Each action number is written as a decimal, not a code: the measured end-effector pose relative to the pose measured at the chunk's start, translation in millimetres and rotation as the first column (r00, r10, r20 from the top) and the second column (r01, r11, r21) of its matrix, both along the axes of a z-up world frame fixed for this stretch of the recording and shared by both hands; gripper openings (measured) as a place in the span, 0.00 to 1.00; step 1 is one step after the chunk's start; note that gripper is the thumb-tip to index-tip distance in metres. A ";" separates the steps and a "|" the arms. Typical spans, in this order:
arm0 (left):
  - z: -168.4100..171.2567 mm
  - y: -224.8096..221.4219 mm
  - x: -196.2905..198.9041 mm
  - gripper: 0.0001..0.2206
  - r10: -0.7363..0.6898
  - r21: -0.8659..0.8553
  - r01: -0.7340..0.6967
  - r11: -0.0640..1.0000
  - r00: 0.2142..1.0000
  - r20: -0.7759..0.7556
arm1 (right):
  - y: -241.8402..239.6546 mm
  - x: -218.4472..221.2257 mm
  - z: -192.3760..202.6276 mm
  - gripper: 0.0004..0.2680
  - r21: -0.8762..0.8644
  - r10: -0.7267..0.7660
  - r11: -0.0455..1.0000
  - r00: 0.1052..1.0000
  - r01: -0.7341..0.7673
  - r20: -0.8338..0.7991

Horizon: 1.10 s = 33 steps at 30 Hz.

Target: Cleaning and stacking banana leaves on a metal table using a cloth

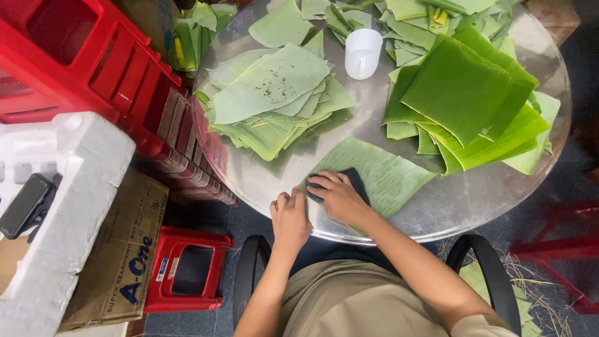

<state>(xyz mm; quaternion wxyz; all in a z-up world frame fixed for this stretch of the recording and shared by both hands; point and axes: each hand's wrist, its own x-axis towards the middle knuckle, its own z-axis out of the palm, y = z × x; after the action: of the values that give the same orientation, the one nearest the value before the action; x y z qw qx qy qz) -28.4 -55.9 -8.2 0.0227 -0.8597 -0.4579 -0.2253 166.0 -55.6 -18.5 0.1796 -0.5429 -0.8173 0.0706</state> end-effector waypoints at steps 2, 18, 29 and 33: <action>-7.0 -0.5 -0.6 0.22 0.003 0.032 -0.002 0.999 1.000 -0.030 | -11.7 7.3 -5.3 0.21 -0.012 -0.014 1.000 1.000 0.014 -0.018; 8.3 -10.3 10.9 0.23 0.051 0.061 -0.056 0.997 0.996 0.073 | -112.0 61.4 -24.1 0.18 0.242 0.070 0.970 0.966 -0.008 -0.250; -18.0 -6.6 22.4 0.17 -0.014 0.083 -0.008 0.997 0.966 0.257 | -65.6 17.0 -37.8 0.17 0.231 -0.068 0.964 0.964 0.130 -0.259; -29.1 5.7 22.6 0.14 0.061 0.057 -0.073 0.996 0.980 0.187 | -57.6 6.0 -40.9 0.15 0.193 -0.090 0.970 0.959 0.145 -0.269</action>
<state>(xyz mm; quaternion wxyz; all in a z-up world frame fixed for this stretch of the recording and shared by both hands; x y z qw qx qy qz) -5.8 -50.2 -37.3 0.0150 -0.8179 -0.4794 -0.3177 172.0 -113.2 -59.4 0.3447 -0.5549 -0.7559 0.0427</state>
